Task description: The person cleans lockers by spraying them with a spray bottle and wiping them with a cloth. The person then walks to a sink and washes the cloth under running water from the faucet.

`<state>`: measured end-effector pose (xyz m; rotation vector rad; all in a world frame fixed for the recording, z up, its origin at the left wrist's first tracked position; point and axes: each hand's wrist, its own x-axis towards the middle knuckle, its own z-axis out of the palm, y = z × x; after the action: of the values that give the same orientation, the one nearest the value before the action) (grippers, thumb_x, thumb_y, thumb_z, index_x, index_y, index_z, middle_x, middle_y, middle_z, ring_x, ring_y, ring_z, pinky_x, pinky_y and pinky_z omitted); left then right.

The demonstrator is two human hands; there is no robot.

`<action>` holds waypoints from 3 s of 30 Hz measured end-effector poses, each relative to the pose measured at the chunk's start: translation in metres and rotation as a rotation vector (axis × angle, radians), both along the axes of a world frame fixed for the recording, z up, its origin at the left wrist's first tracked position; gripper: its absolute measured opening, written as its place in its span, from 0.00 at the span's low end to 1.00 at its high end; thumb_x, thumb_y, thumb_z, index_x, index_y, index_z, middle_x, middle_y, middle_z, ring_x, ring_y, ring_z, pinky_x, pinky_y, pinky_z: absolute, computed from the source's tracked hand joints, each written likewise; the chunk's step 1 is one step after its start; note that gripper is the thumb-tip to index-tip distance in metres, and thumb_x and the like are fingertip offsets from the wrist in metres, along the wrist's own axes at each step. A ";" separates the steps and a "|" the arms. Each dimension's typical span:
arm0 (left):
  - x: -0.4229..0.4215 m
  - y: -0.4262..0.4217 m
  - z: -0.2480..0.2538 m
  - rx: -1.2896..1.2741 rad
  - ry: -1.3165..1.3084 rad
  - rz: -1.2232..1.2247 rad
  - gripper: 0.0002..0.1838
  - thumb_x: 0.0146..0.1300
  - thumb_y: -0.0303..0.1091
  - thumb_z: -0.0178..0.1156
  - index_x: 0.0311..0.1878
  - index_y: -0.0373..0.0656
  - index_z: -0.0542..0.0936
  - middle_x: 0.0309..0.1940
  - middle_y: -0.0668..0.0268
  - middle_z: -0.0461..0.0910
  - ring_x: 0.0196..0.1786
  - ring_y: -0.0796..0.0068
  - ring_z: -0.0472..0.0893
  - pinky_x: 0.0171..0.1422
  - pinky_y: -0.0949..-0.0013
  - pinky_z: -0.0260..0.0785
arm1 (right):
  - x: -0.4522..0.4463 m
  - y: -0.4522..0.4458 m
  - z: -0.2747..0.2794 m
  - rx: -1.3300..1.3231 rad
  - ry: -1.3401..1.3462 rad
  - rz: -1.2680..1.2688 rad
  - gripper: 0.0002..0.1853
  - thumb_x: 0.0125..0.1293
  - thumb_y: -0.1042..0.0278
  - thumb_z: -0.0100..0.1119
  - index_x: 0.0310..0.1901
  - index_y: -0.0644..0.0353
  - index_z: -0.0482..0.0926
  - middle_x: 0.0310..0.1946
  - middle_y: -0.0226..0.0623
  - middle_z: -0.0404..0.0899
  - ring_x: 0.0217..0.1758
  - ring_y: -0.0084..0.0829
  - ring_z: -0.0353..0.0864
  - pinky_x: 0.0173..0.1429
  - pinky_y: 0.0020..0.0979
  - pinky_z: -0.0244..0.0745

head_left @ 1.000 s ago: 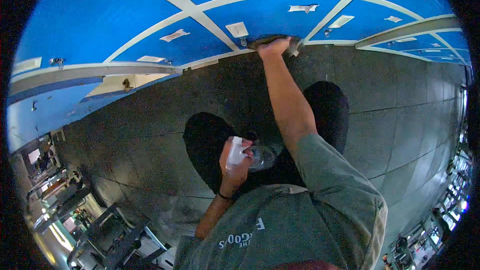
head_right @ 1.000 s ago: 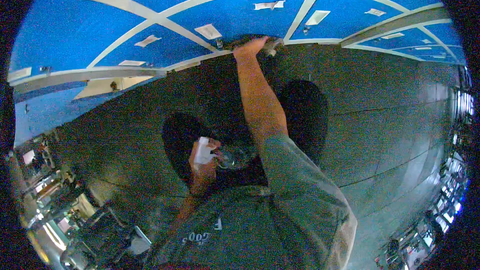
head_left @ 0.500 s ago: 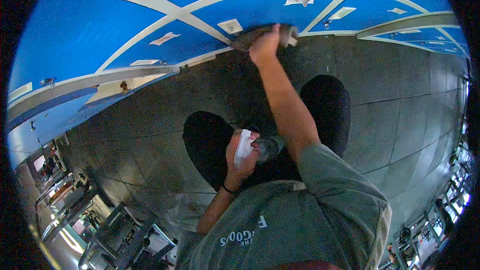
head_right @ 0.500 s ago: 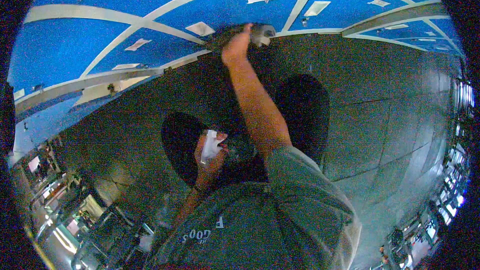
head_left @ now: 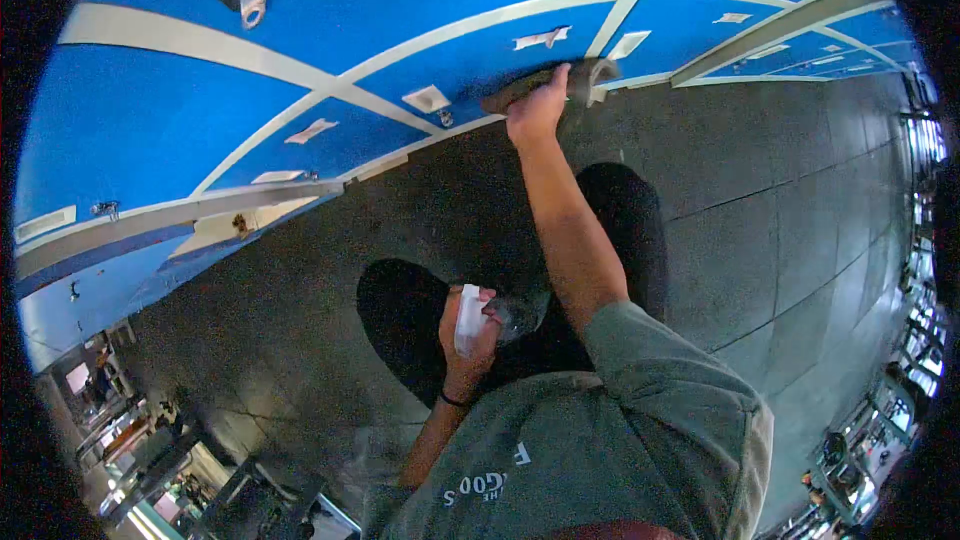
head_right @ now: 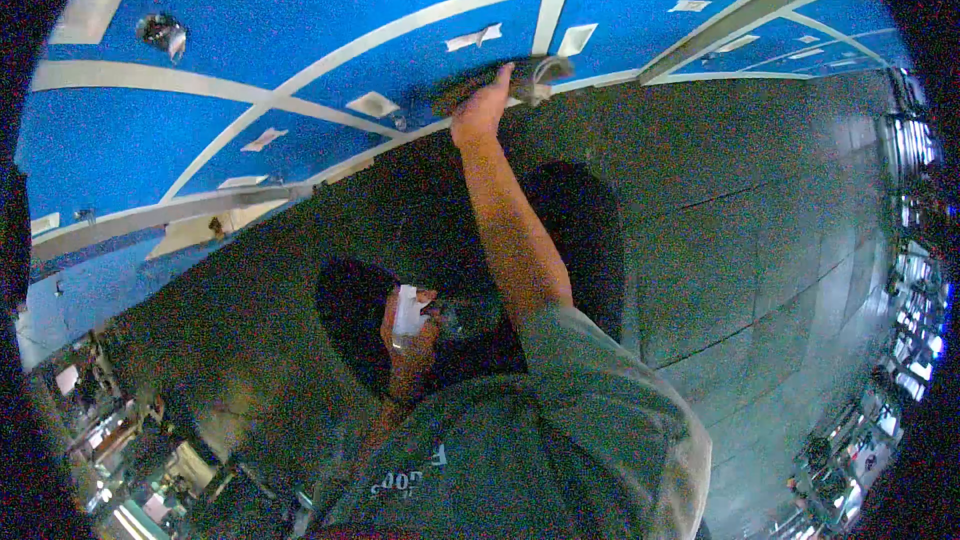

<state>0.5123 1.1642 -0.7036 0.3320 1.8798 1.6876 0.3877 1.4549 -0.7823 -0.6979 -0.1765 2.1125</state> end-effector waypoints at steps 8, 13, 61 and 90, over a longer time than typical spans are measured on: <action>-0.009 0.003 0.088 -0.143 0.345 -0.223 0.13 0.52 0.29 0.60 0.42 0.37 0.76 0.36 0.60 0.76 0.36 0.68 0.77 0.42 0.66 0.70 | 0.038 0.011 0.042 0.510 -0.783 0.042 0.28 0.75 0.49 0.42 0.64 0.66 0.67 0.61 0.44 0.71 0.61 0.38 0.68 0.69 0.32 0.57; -0.008 -0.013 0.227 -0.026 0.189 -0.173 0.15 0.52 0.30 0.61 0.44 0.38 0.76 0.36 0.61 0.76 0.36 0.68 0.77 0.41 0.65 0.70 | 0.121 0.033 0.168 0.577 -0.823 0.363 0.30 0.69 0.51 0.49 0.64 0.67 0.67 0.63 0.41 0.68 0.65 0.36 0.64 0.68 0.35 0.56; -0.001 0.494 0.952 0.341 0.858 0.328 0.07 0.45 0.27 0.59 0.31 0.40 0.80 0.25 0.71 0.76 0.28 0.78 0.73 0.31 0.71 0.62 | 0.548 0.280 0.557 0.362 -0.246 0.419 0.23 0.70 0.58 0.48 0.62 0.60 0.68 0.58 0.43 0.74 0.60 0.43 0.74 0.66 0.44 0.67; 0.025 0.442 0.424 -0.333 0.609 0.351 0.14 0.50 0.39 0.62 0.39 0.45 0.80 0.36 0.51 0.83 0.40 0.48 0.82 0.42 0.52 0.74 | 0.614 0.241 0.554 0.000 -0.578 0.300 0.22 0.70 0.56 0.50 0.60 0.59 0.69 0.56 0.38 0.75 0.59 0.40 0.73 0.65 0.44 0.64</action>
<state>0.5372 1.6063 -0.2792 0.4323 2.7614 1.5494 1.0017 1.6955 -0.2281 -1.3393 -0.6292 2.1299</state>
